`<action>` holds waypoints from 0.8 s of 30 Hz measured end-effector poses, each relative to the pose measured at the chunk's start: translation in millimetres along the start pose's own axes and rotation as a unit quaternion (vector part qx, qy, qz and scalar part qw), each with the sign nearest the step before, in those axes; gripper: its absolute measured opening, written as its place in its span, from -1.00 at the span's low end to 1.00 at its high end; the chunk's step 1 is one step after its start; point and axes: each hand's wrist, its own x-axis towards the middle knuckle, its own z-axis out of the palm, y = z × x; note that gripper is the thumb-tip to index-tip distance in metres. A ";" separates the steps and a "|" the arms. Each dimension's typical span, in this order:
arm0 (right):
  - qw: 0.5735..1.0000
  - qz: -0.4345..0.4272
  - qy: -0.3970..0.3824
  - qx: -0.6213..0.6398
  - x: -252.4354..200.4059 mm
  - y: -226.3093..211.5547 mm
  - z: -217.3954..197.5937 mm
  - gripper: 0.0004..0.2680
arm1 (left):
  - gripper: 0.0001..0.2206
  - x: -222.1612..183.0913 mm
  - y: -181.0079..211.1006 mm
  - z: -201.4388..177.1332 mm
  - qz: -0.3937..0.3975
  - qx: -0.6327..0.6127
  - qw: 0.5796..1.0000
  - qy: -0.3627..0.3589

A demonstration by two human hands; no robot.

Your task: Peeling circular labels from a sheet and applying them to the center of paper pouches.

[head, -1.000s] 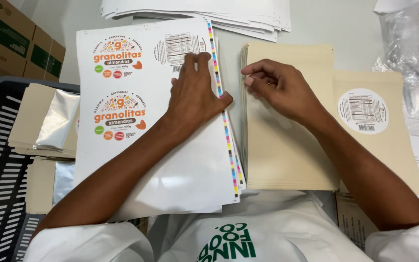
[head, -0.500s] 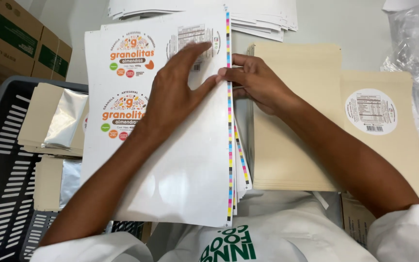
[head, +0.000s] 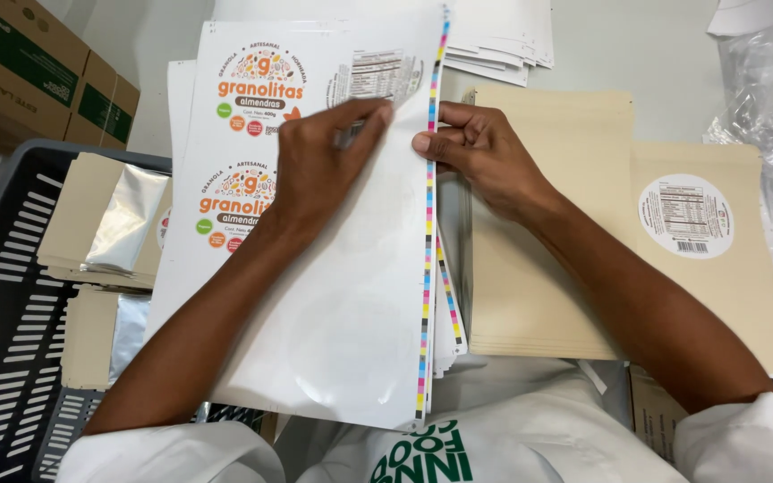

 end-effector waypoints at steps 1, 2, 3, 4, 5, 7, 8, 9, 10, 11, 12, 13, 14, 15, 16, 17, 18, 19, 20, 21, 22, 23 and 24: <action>0.999 0.005 0.008 -0.041 -2.7 1.5 -2.7 -0.71 | -0.93 0.9 -0.3 -2.1 -0.024 -0.035 0.999 0.014; 0.996 0.010 0.015 -0.083 -4.9 2.9 -5.1 -0.66 | -0.93 1.9 -0.7 -4.5 -0.049 -0.069 0.996 0.028; 0.996 0.010 0.015 -0.083 -3.4 3.4 -9.0 -0.66 | -0.93 1.2 2.0 -4.3 -0.049 -0.069 0.996 0.029; 0.964 -0.051 0.079 -0.249 -1.8 4.1 -12.2 -0.54 | -0.92 0.4 4.5 -4.9 -0.079 -0.074 0.994 0.036; 0.897 -0.109 0.139 -0.406 -0.2 4.9 -15.5 -0.39 | -0.87 -0.4 7.1 -5.2 -0.109 -0.079 0.990 0.043; 0.909 -0.104 0.141 -0.379 2.5 -2.3 -8.8 -0.51 | -0.87 -2.3 3.1 -2.8 -0.110 -0.086 0.989 0.051; 0.920 -0.100 0.143 -0.352 3.4 -5.7 -5.1 -0.62 | -0.88 -3.5 1.2 -1.9 -0.112 -0.093 0.988 0.059; 0.920 -0.099 0.144 -0.351 6.5 -7.5 -0.4 -0.62 | -0.88 -2.7 7.1 -2.5 -0.112 -0.094 0.988 0.057; 0.949 -0.015 0.113 -0.294 10.1 -9.7 4.1 -0.74 | -0.88 -1.1 12.8 -3.2 -0.192 -0.129 0.970 0.074; 0.967 0.068 0.079 -0.234 13.8 -12.0 8.4 -0.84 | -0.87 0.6 18.6 -3.9 -0.271 -0.164 0.944 0.090; 0.967 0.067 0.081 -0.233 15.5 -7.8 7.7 -0.84 | -0.87 1.9 -13.2 -6.0 -0.271 -0.164 0.944 0.089; 0.971 0.109 0.090 -0.192 17.2 -3.5 6.9 -0.85 | -0.93 3.4 -45.1 -7.8 -0.300 -0.173 0.929 0.133; 0.972 0.151 0.099 -0.150 18.5 1.5 6.2 -0.83 | -0.99 3.9 -77.1 -9.4 -0.329 -0.182 0.910 0.177; 0.972 0.152 0.100 -0.149 19.8 3.3 5.7 -0.83 | -0.99 12.4 -83.8 -28.2 -0.330 -0.182 0.910 0.176; 0.967 0.145 0.098 -0.187 20.3 5.6 5.6 -0.80 | -0.95 21.0 -90.4 -47.0 -0.333 -0.212 0.880 0.263; 0.960 0.138 0.096 -0.225 20.6 7.7 5.3 -0.77 | -0.90 29.9 -96.8 -65.5 -0.333 -0.239 0.843 0.349; 0.960 0.138 0.100 -0.223 21.6 9.9 6.3 -0.77 | -0.90 31.5 -85.0 -76.5 -0.333 -0.240 0.844 0.345; 0.948 0.149 0.087 -0.267 22.7 11.9 7.4 -0.70 | -0.87 33.4 -73.3 -87.7 -0.289 -0.266 0.848 0.355; 0.934 0.160 0.074 -0.311 24.3 13.4 7.9 -0.63 | -0.83 35.9 -61.8 -98.5 -0.244 -0.293 0.850 0.365; 0.934 0.161 0.078 -0.310 23.6 19.7 1.0 -0.63 | -0.83 34.2 -51.0 -87.8 -0.243 -0.295 0.850 0.362; 0.924 0.052 0.109 -0.363 21.7 26.6 -6.6 -0.62 | -0.92 31.0 -40.6 -75.6 -0.151 -0.194 0.914 0.322; 0.899 -0.058 0.136 -0.412 19.8 34.0 -13.9 -0.53 | -0.94 27.3 -30.5 -63.6 -0.055 -0.087 0.956 0.276; 0.897 -0.055 0.137 -0.416 7.3 6.7 -12.9 -0.53 | -0.94 16.8 -7.7 -47.4 -0.058 -0.092 0.955 0.276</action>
